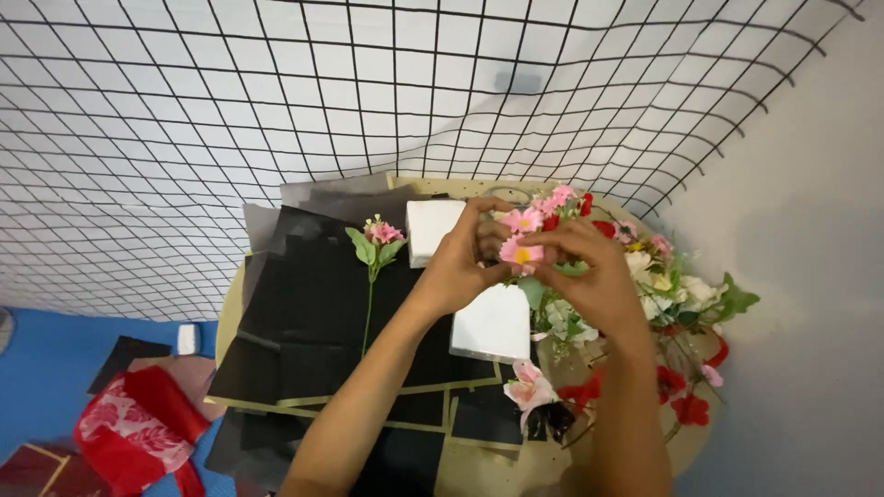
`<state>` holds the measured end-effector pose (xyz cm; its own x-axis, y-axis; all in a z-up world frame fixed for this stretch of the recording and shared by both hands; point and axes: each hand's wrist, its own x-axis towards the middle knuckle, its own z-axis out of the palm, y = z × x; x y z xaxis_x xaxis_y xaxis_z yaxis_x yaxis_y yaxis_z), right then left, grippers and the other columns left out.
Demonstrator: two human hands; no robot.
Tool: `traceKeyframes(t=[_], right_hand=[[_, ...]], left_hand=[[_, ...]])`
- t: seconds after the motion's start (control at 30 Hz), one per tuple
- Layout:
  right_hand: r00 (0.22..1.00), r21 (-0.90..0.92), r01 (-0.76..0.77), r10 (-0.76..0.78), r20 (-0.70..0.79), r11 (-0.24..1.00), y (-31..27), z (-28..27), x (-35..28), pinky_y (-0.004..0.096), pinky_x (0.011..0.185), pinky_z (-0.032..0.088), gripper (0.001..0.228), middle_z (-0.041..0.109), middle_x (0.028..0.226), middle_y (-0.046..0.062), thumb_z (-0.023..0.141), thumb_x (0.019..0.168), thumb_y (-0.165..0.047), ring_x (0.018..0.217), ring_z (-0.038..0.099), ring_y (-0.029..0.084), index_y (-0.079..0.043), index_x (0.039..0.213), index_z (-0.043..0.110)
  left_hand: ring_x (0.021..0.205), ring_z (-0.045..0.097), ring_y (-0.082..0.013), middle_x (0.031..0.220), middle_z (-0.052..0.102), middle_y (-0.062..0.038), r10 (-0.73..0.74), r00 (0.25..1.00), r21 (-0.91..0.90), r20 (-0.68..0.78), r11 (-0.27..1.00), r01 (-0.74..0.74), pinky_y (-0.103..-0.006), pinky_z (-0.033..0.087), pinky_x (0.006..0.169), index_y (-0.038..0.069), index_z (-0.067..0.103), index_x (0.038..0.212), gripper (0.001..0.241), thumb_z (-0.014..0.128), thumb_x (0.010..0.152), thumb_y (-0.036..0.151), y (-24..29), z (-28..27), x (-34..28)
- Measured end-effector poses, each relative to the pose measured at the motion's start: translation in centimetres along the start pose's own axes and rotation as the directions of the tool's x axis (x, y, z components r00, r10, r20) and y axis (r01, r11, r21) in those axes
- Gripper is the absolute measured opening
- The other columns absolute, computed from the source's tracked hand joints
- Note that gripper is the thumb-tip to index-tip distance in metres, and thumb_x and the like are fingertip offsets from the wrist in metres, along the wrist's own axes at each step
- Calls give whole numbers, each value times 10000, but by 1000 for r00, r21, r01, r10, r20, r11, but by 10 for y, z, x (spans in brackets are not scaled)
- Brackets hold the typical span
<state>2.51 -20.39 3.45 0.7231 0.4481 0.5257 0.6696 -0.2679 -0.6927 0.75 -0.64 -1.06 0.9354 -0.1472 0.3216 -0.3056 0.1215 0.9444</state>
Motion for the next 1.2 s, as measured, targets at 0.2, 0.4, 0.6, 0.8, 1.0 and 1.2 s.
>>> traceKeyframes(t=[0.2, 0.4, 0.6, 0.8, 1.0, 1.2], right_hand=[[996, 44, -61, 58, 67, 997, -5, -7, -4, 410, 760, 449, 334, 631, 732, 110, 812, 776, 49, 752, 548, 236, -66, 1089, 798], [997, 22, -19, 17, 71, 1000, -2, -10, -7, 406, 769, 462, 352, 647, 754, 114, 847, 756, 9, 764, 563, 235, -55, 1097, 788], [998, 32, -20, 18, 63, 999, -1, -8, -6, 392, 763, 464, 356, 616, 732, 91, 857, 756, 1, 732, 553, 233, -73, 1098, 789], [996, 9, -49, 48, 80, 999, -4, -8, -6, 395, 778, 477, 265, 601, 726, 94, 853, 781, -31, 737, 569, 238, -77, 1037, 802], [995, 46, -28, 24, 96, 999, -1, -4, -7, 375, 795, 474, 197, 591, 744, 89, 843, 787, -15, 774, 586, 239, -80, 967, 792], [995, 95, -22, 12, 103, 995, -1, -9, -12, 377, 824, 485, 179, 608, 807, 98, 837, 768, 31, 817, 601, 221, -73, 908, 795]], left_hand=[[926, 633, -158, 1051, 668, -105, 34, 998, -38, 44, 999, -32, -311, 550, 869, 89, 391, 1397, 736, 758, 790, -108, 6, 0, -2], [888, 628, -126, 1014, 654, -97, 0, 1000, -175, 31, 985, 5, -269, 551, 809, 72, 424, 1362, 686, 761, 783, -75, 10, 5, -2], [881, 643, -127, 1005, 617, -82, -55, 998, -231, 2, 971, 54, -285, 582, 785, 56, 450, 1353, 612, 704, 815, -89, 0, 3, 1], [882, 667, -145, 1008, 624, -106, -39, 999, -247, 6, 968, 40, -286, 582, 780, 52, 436, 1370, 622, 674, 819, -110, -2, 0, 2], [857, 678, -149, 976, 629, -101, -12, 1000, -202, -28, 979, 6, -279, 576, 751, 44, 438, 1361, 567, 655, 852, -80, 5, 1, -3], [819, 698, -175, 940, 688, -130, 13, 1000, -182, -18, 983, -16, -296, 572, 739, 46, 477, 1342, 534, 670, 852, -43, 9, 8, -4]])
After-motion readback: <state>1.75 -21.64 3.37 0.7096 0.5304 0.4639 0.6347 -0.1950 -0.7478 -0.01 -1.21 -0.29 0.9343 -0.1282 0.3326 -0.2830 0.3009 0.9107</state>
